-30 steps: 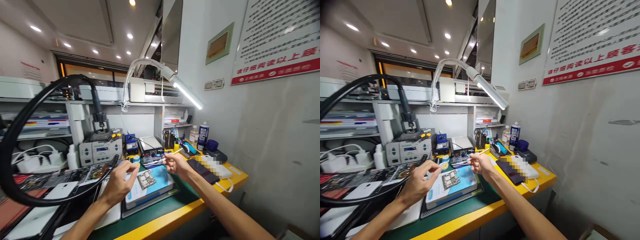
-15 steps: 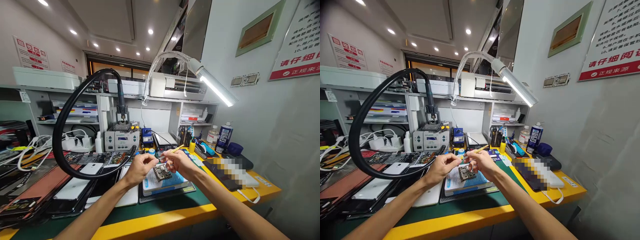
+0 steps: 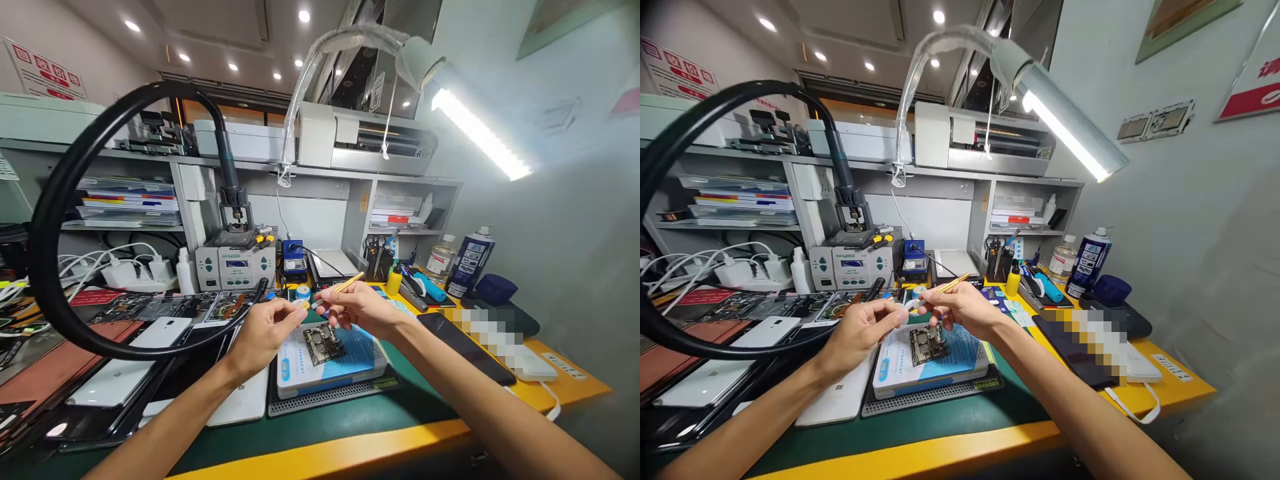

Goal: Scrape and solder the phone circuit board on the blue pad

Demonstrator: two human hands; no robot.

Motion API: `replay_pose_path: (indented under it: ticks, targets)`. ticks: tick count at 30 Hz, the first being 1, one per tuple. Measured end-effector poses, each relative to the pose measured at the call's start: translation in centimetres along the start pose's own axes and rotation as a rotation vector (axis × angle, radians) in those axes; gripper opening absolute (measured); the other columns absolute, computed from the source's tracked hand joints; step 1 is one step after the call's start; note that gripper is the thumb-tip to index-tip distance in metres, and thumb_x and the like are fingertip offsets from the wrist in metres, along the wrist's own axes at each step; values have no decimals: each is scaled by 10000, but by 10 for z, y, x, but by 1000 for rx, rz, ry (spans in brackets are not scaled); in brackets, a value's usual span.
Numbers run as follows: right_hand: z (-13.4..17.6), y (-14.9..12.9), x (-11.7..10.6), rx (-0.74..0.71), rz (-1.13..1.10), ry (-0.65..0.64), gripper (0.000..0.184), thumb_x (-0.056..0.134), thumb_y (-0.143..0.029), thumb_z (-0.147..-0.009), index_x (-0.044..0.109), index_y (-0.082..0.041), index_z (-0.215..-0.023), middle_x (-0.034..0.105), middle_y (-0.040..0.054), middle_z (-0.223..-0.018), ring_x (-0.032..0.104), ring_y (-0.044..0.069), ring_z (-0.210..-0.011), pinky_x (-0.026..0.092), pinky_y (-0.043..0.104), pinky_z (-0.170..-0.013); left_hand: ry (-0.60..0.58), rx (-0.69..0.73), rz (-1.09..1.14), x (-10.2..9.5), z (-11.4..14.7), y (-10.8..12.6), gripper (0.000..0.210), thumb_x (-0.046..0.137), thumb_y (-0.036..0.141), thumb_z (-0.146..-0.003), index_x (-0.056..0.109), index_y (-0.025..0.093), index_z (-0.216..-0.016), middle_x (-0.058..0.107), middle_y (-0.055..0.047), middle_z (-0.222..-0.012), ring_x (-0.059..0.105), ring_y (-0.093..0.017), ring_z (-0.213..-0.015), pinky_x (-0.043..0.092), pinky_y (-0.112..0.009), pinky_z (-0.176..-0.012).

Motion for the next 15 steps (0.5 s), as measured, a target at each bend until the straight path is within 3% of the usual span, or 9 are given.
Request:
replay_pose_path:
  ticks: [5,8,12,15]
  targets:
    - [-13,13,-14,6,-93,-11,171,668,-289,-974,691,-122,-1003,723,17,-874,653,94,-606,492,181,-461,36,-43,-1,-4,1,-2,328,631,455,-940,647,133,-884,653,-9,-849,640,-144,-781,561,-316,-733]
    - [-12,17,-30,-15,-166,70,200,712,-313,-933,719,-114,-951,743,29,-834,656,90,-581,419,151,-402,69,-58,2,-6,1,-3,355,663,484,-907,666,132,-855,648,2,-785,601,-116,-683,524,-267,-644]
    - [-6,14,-53,-40,-251,177,204,766,-321,-872,741,-121,-904,751,48,-810,649,95,-570,416,151,-397,106,-75,16,-6,1,2,381,731,543,-805,737,162,-798,625,13,-631,482,-78,-518,379,-197,-467]
    - [-6,15,-65,-31,-292,237,144,751,-272,-878,746,-128,-881,738,37,-761,630,90,-551,412,147,-393,93,-78,22,-3,4,7,315,741,513,-785,768,200,-785,646,10,-618,506,-86,-518,360,-183,-441]
Point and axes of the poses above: each hand's wrist, its own z-axis away from the middle knuckle, its own x-axis out of the palm, y = z × x, the point moved 2 cm from there along -z, towards the middle knuckle
